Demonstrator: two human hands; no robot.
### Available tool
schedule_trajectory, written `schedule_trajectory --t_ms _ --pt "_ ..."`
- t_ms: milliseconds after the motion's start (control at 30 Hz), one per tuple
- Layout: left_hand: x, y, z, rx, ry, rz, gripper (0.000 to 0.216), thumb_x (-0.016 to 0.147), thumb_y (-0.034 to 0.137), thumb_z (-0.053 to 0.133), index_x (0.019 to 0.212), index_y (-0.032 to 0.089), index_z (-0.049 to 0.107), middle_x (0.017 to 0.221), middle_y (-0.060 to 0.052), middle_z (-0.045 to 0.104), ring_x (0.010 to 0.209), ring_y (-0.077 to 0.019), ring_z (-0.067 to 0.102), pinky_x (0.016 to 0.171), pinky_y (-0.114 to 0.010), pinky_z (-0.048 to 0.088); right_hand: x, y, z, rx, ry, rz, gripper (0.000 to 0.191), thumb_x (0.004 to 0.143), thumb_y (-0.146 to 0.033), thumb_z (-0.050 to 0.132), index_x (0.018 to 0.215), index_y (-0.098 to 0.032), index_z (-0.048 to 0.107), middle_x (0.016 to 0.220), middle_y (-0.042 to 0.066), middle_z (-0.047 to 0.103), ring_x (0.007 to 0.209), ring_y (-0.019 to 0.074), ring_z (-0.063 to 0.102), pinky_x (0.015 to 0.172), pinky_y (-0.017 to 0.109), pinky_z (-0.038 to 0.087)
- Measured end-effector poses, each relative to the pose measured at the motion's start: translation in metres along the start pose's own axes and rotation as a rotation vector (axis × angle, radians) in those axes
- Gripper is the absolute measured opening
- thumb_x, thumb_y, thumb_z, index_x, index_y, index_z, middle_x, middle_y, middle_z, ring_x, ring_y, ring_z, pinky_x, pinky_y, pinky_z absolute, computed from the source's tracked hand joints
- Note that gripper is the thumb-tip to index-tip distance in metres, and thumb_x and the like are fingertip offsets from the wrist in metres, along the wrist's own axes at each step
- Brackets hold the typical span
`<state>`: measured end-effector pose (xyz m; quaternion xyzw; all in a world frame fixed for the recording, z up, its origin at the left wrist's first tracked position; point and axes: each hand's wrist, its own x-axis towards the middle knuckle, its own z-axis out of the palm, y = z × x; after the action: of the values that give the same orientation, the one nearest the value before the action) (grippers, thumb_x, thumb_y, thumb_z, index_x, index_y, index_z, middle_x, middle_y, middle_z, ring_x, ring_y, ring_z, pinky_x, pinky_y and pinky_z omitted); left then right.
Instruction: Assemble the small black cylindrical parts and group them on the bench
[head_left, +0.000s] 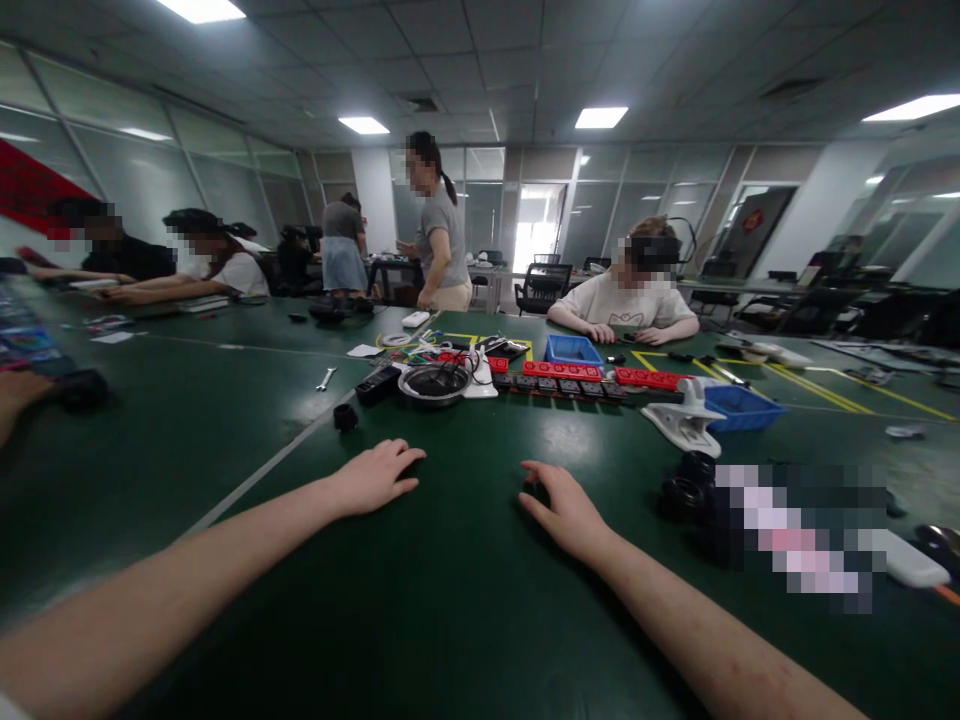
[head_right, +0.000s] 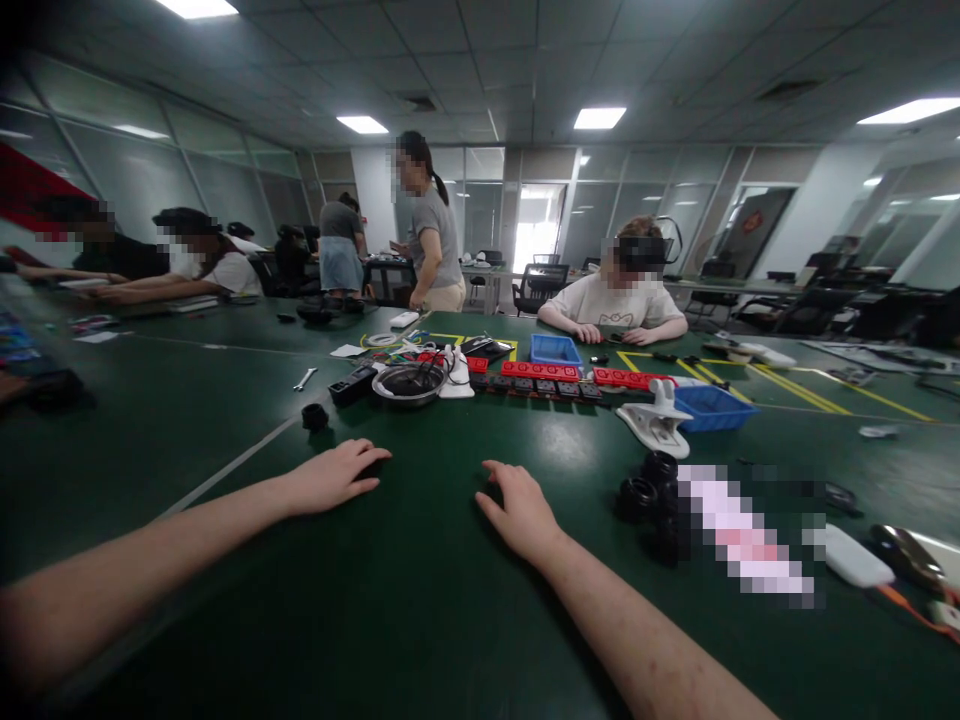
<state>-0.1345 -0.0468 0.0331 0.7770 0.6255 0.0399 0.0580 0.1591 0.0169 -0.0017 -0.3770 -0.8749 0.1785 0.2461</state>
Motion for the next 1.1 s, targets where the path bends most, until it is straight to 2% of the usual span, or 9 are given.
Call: schedule_trajectory --t_ms 100,167,300,333,400,567,700,867,1100 --pt "-0.018 -0.043 -0.022 0.009 -0.056 -0.109 0.035 0.074 0.032 0.053 0.107 0.022 0.054 0.097 -0.007 0.056 0.087 -0.0244 0.056 0.077 -0.036 0.044 0.001 0.0 -0.002 -0.023 -0.031 -0.017 0.04 0.077 -0.027 0.054 0.114 -0.014 0.047 0.097 0.008 0.057 0.092 0.0206 0.05 0.083 0.035 0.039" --pt "-0.02 -0.062 -0.04 -0.016 -0.03 -0.125 0.033 0.072 0.034 0.054 0.104 0.023 0.054 0.1 -0.005 0.056 0.092 -0.0236 0.055 0.081 -0.035 0.043 0.002 0.0 -0.003 -0.03 -0.043 -0.018 0.038 0.077 -0.026 0.053 0.112 -0.014 0.049 0.097 0.008 0.057 0.092 0.0207 0.05 0.083 0.035 0.039" --pt "-0.004 -0.084 -0.067 -0.262 0.515 -0.292 0.052 0.067 0.039 0.059 0.111 0.018 0.043 0.109 -0.008 0.052 0.091 -0.0217 0.056 0.073 -0.031 0.047 0.003 0.0 -0.004 -0.036 -0.069 -0.013 0.034 0.078 -0.026 0.052 0.109 -0.015 0.051 0.098 0.008 0.057 0.093 0.0205 0.049 0.083 0.035 0.039" --pt "0.002 -0.087 -0.07 -0.262 0.614 -0.344 0.058 0.064 0.041 0.062 0.113 0.017 0.042 0.108 -0.009 0.052 0.091 -0.0226 0.056 0.073 -0.031 0.047 0.003 -0.001 -0.004 -0.04 -0.074 -0.012 0.033 0.078 -0.026 0.052 0.109 -0.015 0.051 0.099 0.008 0.057 0.094 0.0206 0.049 0.084 0.035 0.039" --pt "0.014 -0.094 -0.072 -0.225 0.687 -0.429 0.059 0.061 0.045 0.064 0.11 0.017 0.048 0.106 -0.01 0.055 0.094 -0.0255 0.055 0.077 -0.034 0.045 0.003 -0.003 -0.004 -0.052 -0.077 -0.006 0.032 0.078 -0.026 0.052 0.108 -0.016 0.052 0.101 0.008 0.056 0.095 0.0208 0.049 0.085 0.035 0.038" --pt "0.024 -0.12 -0.061 -0.27 0.599 -0.476 0.043 0.067 0.052 0.055 0.093 0.018 0.061 0.096 -0.008 0.062 0.092 -0.0279 0.056 0.077 -0.036 0.044 0.003 -0.007 -0.004 -0.064 -0.08 0.024 0.032 0.078 -0.026 0.05 0.108 -0.016 0.052 0.104 0.008 0.055 0.098 0.0206 0.048 0.087 0.036 0.038" --pt "0.02 -0.14 -0.058 -0.322 0.496 -0.39 0.049 0.058 0.048 0.061 0.096 0.017 0.057 0.096 -0.007 0.062 0.086 -0.0245 0.058 0.073 -0.032 0.046 0.007 -0.007 -0.006 -0.054 -0.107 0.025 0.028 0.079 -0.028 0.049 0.104 -0.018 0.054 0.102 0.008 0.055 0.096 0.0206 0.049 0.086 0.036 0.039" --pt "0.021 -0.151 -0.055 -0.288 0.426 -0.356 0.064 0.063 0.05 0.056 0.116 0.017 0.047 0.108 -0.008 0.057 0.094 -0.0239 0.056 0.079 -0.033 0.045 0.009 -0.005 -0.007 -0.041 -0.144 0.022 0.024 0.08 -0.031 0.048 0.098 -0.019 0.058 0.101 0.008 0.054 0.095 0.021 0.049 0.084 0.036 0.04" --pt "0.02 -0.156 -0.052 -0.196 0.313 -0.34 0.053 0.065 0.049 0.055 0.111 0.021 0.056 0.106 -0.008 0.057 0.097 -0.0264 0.053 0.082 -0.033 0.043 0.009 0.0 -0.005 -0.023 -0.148 0.025 0.022 0.08 -0.031 0.048 0.098 -0.021 0.058 0.102 0.008 0.053 0.096 0.0226 0.048 0.085 0.038 0.039"
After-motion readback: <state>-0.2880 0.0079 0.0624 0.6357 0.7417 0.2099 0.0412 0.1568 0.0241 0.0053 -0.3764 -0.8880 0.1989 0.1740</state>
